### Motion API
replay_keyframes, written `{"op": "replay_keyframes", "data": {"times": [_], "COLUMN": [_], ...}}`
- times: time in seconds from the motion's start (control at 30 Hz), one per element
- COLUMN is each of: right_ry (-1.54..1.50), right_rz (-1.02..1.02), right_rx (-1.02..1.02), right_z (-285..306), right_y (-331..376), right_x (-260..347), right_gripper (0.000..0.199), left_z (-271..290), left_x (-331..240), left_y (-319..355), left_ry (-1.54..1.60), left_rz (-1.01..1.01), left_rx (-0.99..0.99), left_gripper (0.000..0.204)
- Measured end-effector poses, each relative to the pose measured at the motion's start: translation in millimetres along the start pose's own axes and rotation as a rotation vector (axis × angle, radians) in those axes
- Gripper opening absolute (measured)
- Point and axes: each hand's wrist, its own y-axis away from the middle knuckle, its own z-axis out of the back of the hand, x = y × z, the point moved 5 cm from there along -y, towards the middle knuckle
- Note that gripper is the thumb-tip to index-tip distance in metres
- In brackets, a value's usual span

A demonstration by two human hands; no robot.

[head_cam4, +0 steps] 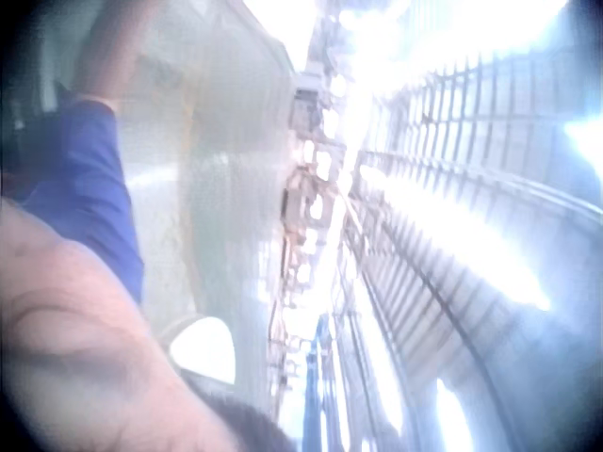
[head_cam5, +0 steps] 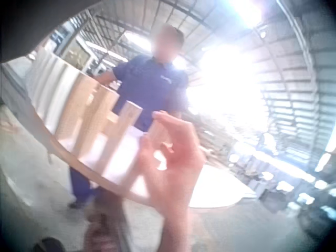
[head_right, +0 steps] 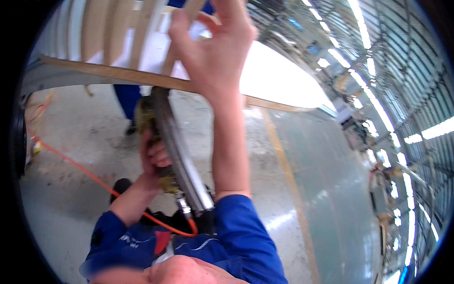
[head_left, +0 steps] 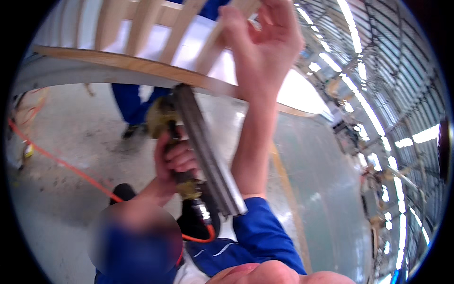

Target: The person sits on the floor and assembles a wooden structure by placing vertical wooden slats onto a curved base. They use a pneumatic nail gun to secure each slat in place, working sequentially along the base while a coworker assists by handing over pieces.

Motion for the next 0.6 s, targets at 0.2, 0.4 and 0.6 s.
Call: {"op": "replay_keyframes", "data": {"times": [0.2, 0.4, 0.6], "right_ry": [-0.042, 0.016, 0.015], "right_rz": [0.161, 0.032, 0.066], "right_rx": [0.040, 0.012, 0.020], "right_z": [14, 13, 7], "right_y": [0, -3, 2], "right_x": [-11, 3, -3], "right_gripper": [0.038, 0.037, 0.039], "left_z": [1, -15, -10], "left_x": [1, 7, 4], "left_y": [3, -2, 2], "left_ry": [-0.046, 0.026, 0.101], "left_rz": [0.017, 0.009, -0.036], "left_rx": [0.008, 0.024, 0.001], "left_gripper": [0.038, 0.031, 0.021]}}
